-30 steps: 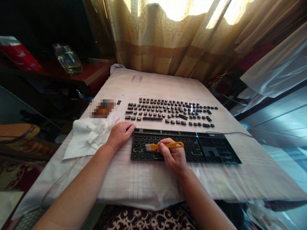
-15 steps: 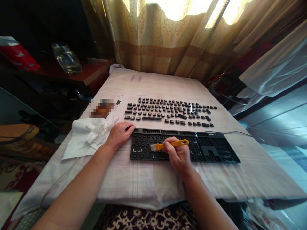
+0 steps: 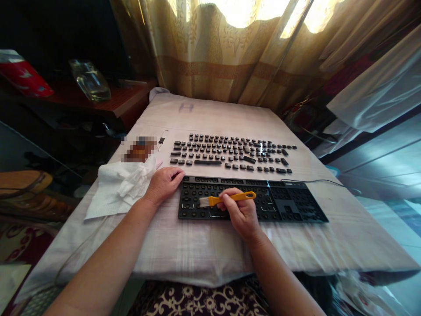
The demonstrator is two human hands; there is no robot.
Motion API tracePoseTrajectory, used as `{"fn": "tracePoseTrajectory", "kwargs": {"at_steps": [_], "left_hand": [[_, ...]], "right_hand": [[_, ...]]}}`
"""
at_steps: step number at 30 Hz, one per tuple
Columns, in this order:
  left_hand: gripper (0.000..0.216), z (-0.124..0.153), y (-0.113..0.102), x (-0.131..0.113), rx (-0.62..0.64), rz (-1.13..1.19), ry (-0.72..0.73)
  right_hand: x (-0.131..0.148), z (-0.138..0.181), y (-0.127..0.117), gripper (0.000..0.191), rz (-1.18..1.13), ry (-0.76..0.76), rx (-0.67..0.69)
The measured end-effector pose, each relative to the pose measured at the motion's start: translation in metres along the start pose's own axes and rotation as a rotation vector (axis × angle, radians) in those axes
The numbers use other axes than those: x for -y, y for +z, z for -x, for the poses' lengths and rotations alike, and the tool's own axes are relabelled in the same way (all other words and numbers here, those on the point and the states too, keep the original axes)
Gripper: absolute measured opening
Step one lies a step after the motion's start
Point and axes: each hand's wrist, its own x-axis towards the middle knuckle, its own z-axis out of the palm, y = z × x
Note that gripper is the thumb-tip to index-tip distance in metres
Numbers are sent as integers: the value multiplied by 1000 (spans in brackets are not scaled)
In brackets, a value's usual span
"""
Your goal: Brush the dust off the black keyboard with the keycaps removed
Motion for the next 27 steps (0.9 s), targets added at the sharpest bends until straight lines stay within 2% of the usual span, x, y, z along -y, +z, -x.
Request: {"fn": "tracePoseTrajectory", "kwargs": {"at_steps": [5, 10, 13, 19, 22, 27], "left_hand": [[29, -1, 0, 1, 10, 0, 0], [30, -1, 0, 0, 1, 6, -3], [31, -1, 0, 0, 0, 5, -4], [30, -1, 0, 0, 3, 2, 5], [30, 0, 0, 1, 3, 2, 4], [31, 0, 1, 1, 9, 2, -6]], "right_hand": [[-7, 1, 2, 16, 26, -13, -72], [-5, 0, 4, 16, 152, -113, 10], [-3, -1, 4, 16, 184, -124, 50], [-8, 1, 3, 14, 54, -75, -13], [-6, 2, 2, 16, 102, -89, -43], [3, 0, 2, 20, 212, -152, 28]]}}
